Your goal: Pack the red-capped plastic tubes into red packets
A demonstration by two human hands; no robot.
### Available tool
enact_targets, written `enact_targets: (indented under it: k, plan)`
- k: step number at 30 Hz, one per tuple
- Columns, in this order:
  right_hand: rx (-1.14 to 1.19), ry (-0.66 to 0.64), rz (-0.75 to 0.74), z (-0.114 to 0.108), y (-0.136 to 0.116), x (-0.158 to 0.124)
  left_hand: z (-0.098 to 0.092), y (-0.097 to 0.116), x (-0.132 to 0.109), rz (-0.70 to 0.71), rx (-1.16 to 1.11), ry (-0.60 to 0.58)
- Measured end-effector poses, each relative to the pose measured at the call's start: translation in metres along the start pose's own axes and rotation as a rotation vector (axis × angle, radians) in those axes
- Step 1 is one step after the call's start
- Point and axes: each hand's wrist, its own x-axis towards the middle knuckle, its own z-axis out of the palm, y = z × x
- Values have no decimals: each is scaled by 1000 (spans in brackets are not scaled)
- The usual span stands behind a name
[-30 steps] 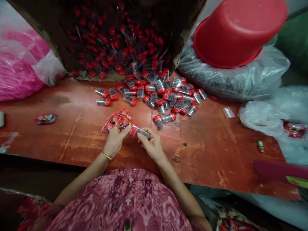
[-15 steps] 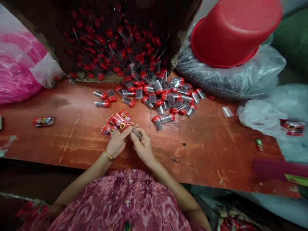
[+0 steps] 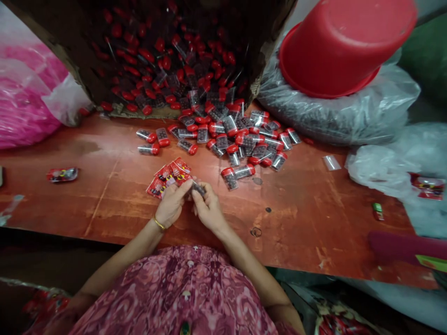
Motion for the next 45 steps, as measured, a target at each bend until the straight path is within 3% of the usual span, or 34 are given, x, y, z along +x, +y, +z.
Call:
enact_targets:
  k: [3, 6, 12, 17, 20, 25, 30, 35, 42, 45]
  plan:
    - [8, -64, 21, -3, 0, 1, -1, 0, 0, 46, -29, -71]
    - [-1, -97, 31, -2, -1, 0, -2, -1, 0, 56, -54, -70]
    - [-330, 162, -134, 2, 0, 2, -5, -3, 11, 130, 104, -35]
    - [-56, -46, 17, 0, 1, 7, -3, 4, 6, 86, 68, -73]
    - [-15, -48, 29, 1, 5, 5, -2, -2, 2, 18, 14, -99]
    - [-315, 163, -150, 0, 4, 2, -2, -9, 4, 57, -61, -74]
    - [-337, -12, -138, -8, -4, 5, 3, 2, 2, 103, -106, -3]
    - [-333, -18, -150, -5, -3, -1, 9, 4, 0, 89, -113, 116]
    - [-497, -9, -289, -3, -2, -5, 3, 12, 1, 14, 6, -69]
    - [-490, -10, -327, -3, -2, -1, 3, 11, 0, 52, -7, -80]
